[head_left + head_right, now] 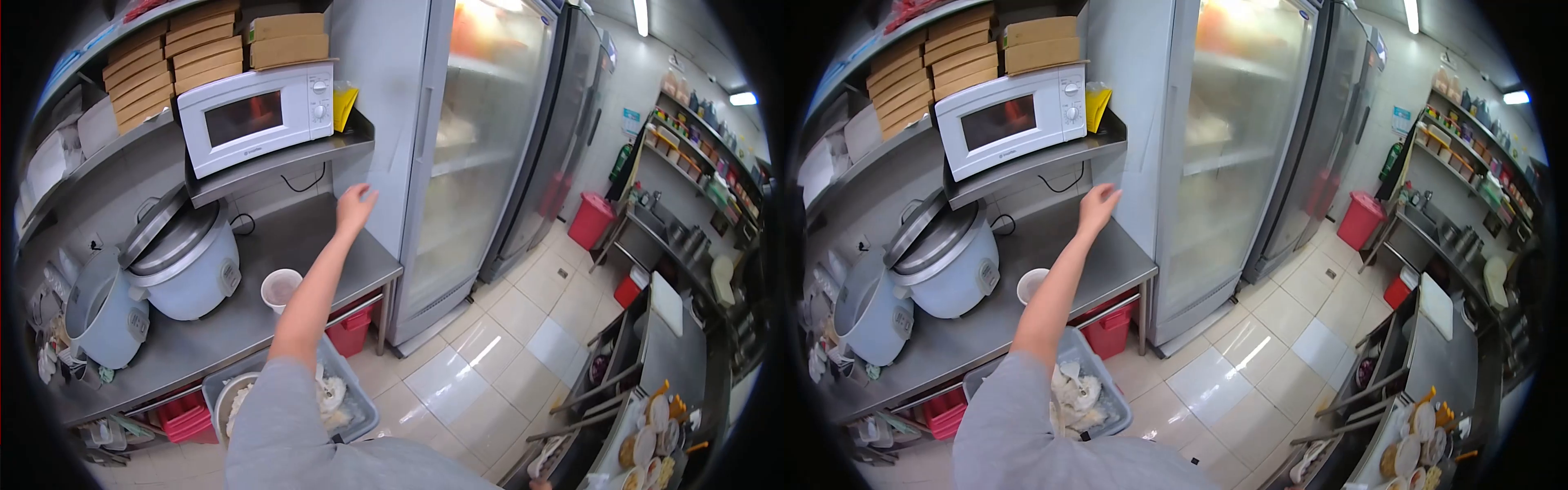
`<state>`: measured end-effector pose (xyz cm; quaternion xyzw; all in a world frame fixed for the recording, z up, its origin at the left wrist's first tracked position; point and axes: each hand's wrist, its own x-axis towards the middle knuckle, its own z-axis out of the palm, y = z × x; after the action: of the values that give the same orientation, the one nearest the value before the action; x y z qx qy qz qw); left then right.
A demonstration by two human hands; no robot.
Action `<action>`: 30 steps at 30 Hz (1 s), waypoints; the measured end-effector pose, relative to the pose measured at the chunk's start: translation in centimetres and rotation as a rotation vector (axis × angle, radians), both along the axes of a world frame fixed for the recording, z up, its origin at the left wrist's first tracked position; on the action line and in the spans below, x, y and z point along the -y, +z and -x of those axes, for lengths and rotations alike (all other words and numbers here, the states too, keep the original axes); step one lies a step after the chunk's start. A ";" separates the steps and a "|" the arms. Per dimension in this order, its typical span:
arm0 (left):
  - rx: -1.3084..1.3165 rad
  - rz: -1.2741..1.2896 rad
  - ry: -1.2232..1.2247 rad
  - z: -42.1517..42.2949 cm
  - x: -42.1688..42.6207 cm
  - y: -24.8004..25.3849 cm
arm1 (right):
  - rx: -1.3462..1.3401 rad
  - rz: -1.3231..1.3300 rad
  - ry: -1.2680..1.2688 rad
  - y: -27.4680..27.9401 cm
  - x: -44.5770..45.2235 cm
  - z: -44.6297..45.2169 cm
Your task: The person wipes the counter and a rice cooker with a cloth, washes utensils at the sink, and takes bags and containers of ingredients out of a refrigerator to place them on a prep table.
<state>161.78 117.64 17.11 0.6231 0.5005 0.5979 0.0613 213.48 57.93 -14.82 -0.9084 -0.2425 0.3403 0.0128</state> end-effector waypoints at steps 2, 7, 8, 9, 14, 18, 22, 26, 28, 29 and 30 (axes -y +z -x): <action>-0.098 -0.064 0.007 -3.9 -4.0 3.3 | 0.010 -0.026 -0.018 -0.6 -1.2 -1.4; -0.191 -0.249 0.143 -11.4 -12.3 9.0 | 0.006 -0.127 -0.018 -3.5 -6.9 -6.3; -0.192 -0.256 0.146 -12.4 -13.2 9.4 | 0.002 -0.143 -0.007 -4.2 -8.3 -7.6; -0.210 -0.144 0.226 -13.4 -12.6 10.5 | -0.005 -0.155 0.006 -4.8 -9.7 -9.0; -0.182 -0.228 0.638 -17.3 -14.3 10.4 | -0.033 -0.182 0.100 -7.7 -16.4 -18.4; -0.099 0.030 0.706 -18.0 -15.0 11.0 | -0.025 -0.191 0.237 -10.3 -20.5 -26.6; -0.102 0.055 0.692 -17.9 -15.0 10.9 | 0.196 -0.426 0.629 -17.3 -26.5 -35.7; -0.137 0.020 0.654 -19.8 -12.5 10.8 | 0.088 -0.719 0.521 -4.8 -43.1 -32.4; -0.162 -0.018 0.684 -22.1 -9.9 10.1 | -0.179 -0.903 0.535 -1.9 -50.1 -29.0; -0.200 -0.060 0.687 -23.8 -8.3 9.7 | -0.207 -0.908 0.613 4.4 -51.6 -24.9; -0.239 -0.186 0.653 -26.0 -6.0 9.5 | -0.347 -0.955 0.657 5.7 -53.9 -22.5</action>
<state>187.74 123.64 26.64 0.4987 0.6202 0.5521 -0.2487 235.96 111.85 -9.09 -0.6109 -0.6307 0.3232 0.3529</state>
